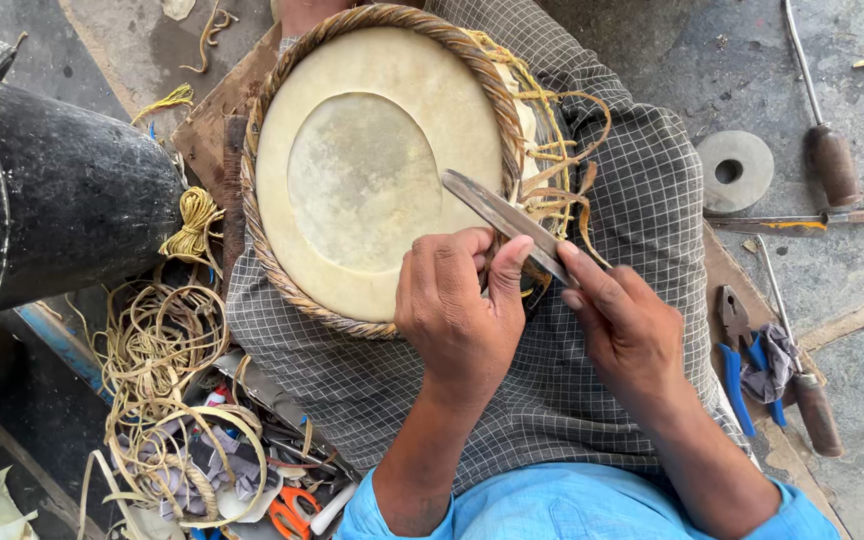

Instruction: The person pulls fiber straps through the rim of a drum using an awl and tightens them by hand. The person cuts the straps with a knife.

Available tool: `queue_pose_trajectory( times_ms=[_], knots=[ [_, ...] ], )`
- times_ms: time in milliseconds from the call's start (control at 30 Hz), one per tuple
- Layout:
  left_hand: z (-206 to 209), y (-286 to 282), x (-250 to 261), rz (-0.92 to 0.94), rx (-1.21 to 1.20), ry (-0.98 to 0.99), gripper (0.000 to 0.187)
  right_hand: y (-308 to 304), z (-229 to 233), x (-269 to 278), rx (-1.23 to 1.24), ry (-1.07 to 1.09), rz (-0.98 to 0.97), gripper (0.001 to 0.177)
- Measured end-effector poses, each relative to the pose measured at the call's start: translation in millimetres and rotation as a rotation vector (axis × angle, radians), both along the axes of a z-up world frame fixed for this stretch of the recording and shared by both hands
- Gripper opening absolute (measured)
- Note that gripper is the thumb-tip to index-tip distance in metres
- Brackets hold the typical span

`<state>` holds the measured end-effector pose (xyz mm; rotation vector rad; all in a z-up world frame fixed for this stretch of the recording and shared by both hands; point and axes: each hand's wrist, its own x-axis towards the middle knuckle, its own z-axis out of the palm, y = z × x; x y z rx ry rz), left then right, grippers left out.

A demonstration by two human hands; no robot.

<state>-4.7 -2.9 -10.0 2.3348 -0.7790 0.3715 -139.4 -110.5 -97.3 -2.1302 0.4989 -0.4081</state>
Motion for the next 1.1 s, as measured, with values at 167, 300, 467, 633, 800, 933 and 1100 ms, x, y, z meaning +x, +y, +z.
queue_pose_trajectory(
  times_ms=[167,300,467,633,800,933,1100],
  knots=[
    [2.5,5.6,-2.2,-0.027,0.006,-0.004,0.027,-23.8,62.2,72.3,-0.309,-0.192,0.041,0.04],
    [10.9,12.7,1.3,-0.05,-0.019,0.016,0.027,-83.1,126.6,101.4,0.137,-0.287,-0.351,0.02],
    [10.5,4.8,4.6,-0.035,-0.047,0.022,0.017,-52.7,81.0,30.5,0.027,-0.288,-0.014,0.022],
    [8.4,5.6,-5.4,-0.004,0.003,0.091,0.018,-10.2,-4.2,-33.4,0.284,-0.086,0.024,0.04],
    [16.0,-2.5,-2.2,0.001,0.026,0.068,0.018,-11.0,-10.8,-18.2,0.266,0.024,0.039,0.044],
    [14.6,-3.4,-3.3,-0.054,0.035,-0.007,0.035,-10.6,0.9,-8.6,0.261,-0.021,0.056,0.041],
    [6.0,-8.6,-3.6,0.007,0.111,-0.022,0.045,-13.7,10.9,-2.2,0.338,0.069,0.042,0.04]
  ],
)
